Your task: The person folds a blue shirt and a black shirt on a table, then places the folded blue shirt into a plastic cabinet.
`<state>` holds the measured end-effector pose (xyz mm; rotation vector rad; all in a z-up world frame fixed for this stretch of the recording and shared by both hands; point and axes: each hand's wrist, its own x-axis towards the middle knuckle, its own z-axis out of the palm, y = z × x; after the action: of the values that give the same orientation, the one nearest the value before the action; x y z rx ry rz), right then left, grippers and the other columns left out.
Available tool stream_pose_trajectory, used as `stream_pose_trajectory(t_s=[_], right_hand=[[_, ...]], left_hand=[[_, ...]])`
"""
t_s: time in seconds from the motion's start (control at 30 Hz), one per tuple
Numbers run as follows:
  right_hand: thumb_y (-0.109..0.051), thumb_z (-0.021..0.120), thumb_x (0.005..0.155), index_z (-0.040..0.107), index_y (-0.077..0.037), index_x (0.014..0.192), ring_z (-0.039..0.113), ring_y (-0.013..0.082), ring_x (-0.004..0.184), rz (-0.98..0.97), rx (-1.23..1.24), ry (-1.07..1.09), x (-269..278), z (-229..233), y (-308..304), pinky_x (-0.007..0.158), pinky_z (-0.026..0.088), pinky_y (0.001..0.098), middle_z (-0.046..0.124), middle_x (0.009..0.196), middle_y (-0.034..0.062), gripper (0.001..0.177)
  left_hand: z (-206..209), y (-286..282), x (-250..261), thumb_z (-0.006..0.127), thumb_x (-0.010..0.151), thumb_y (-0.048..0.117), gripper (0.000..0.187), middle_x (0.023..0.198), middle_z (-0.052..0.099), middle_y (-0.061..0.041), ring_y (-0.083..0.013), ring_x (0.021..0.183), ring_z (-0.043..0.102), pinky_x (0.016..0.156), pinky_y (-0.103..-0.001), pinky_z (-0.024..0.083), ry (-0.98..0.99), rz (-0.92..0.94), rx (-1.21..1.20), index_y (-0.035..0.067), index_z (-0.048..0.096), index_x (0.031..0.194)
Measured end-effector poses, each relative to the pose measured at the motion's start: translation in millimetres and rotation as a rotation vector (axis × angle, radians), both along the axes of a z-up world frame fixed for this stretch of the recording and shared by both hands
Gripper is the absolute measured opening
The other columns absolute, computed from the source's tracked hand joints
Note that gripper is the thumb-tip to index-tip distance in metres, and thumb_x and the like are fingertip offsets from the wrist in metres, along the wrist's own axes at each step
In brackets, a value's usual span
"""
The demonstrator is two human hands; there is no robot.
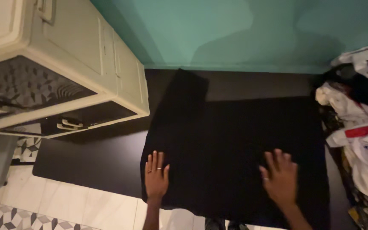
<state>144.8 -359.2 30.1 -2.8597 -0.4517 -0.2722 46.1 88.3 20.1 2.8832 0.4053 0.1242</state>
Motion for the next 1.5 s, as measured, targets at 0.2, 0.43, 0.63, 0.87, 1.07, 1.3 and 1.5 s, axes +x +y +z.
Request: stream_pose_trajectory(t_s=[0.2,0.43,0.63,0.87,1.07,1.3,1.5], right_hand=[[-0.046,0.05,0.103,0.038,-0.023,0.162,0.021,0.0446,0.159,-0.396,-0.187,0.135,12,-17,-47,0.121,0.023,0.0728,0.025,0.174,0.0142,0.065],[-0.025,0.064,0.093,0.049,-0.026,0.152,0.039,0.0372,0.142,-0.096,-0.049,0.298,47,14,96,0.114,0.03,0.0582,0.041,0.158,0.0076,0.061],[-0.051,0.049,0.097,0.036,-0.027,0.156,0.02,0.0338,0.155,0.048,-0.042,0.213,93,-2,140,0.122,0.017,0.0611,0.024,0.167,0.0083,0.065],[-0.058,0.04,0.097,0.029,-0.023,0.16,0.017,0.0405,0.156,-0.195,-0.042,0.183,130,-11,55,0.121,0.015,0.0648,0.018,0.171,0.0153,0.073],[-0.058,0.035,0.102,0.03,-0.02,0.163,0.013,0.0452,0.157,-0.389,0.017,0.185,142,-24,9,0.121,0.01,0.0702,0.017,0.173,0.018,0.072],[-0.036,0.057,0.098,0.042,-0.029,0.165,0.022,0.036,0.162,-0.389,-0.414,0.441,158,-2,85,0.129,0.018,0.0639,0.03,0.17,0.0055,0.069],[-0.044,0.05,0.101,0.037,-0.027,0.16,0.013,0.0343,0.159,-0.013,-0.021,0.192,196,-17,164,0.121,0.012,0.0721,0.023,0.17,0.0068,0.062]], left_hand=[[-13,16,7,0.04,0.106,0.041,0.057,0.169,0.025,-0.006,-0.0282,0.157,0.022,0.127,-0.047,0.016,0.015,0.089,-0.015,0.021,0.033,0.159],[-9,-100,95,0.038,0.108,0.037,0.056,0.169,0.021,-0.014,-0.0358,0.157,0.015,0.125,-0.059,0.01,-0.07,-0.001,-0.111,0.019,0.028,0.161],[-7,-85,170,0.042,0.106,0.049,0.062,0.171,0.016,-0.007,-0.0289,0.158,0.011,0.126,-0.055,0.01,-0.018,-0.164,-0.082,0.025,0.029,0.161],[-20,0,213,0.039,0.103,0.056,0.065,0.172,0.007,-0.001,-0.0266,0.158,0.007,0.126,-0.053,0.008,-0.041,-0.223,0.047,0.031,0.023,0.162],[-32,40,254,0.032,0.104,0.055,0.065,0.171,0.0,-0.002,-0.0282,0.157,0.003,0.126,-0.052,0.004,0.163,-0.272,0.143,0.029,0.015,0.162],[-2,7,291,0.025,0.111,0.045,0.063,0.171,-0.007,-0.009,-0.0374,0.156,-0.001,0.123,-0.06,0.002,0.389,-0.102,0.342,0.02,0.007,0.166],[-19,-81,276,0.025,0.108,0.051,0.064,0.172,-0.004,-0.005,-0.0286,0.158,-0.002,0.126,-0.054,0.001,0.075,-0.189,0.068,0.025,0.008,0.165]])
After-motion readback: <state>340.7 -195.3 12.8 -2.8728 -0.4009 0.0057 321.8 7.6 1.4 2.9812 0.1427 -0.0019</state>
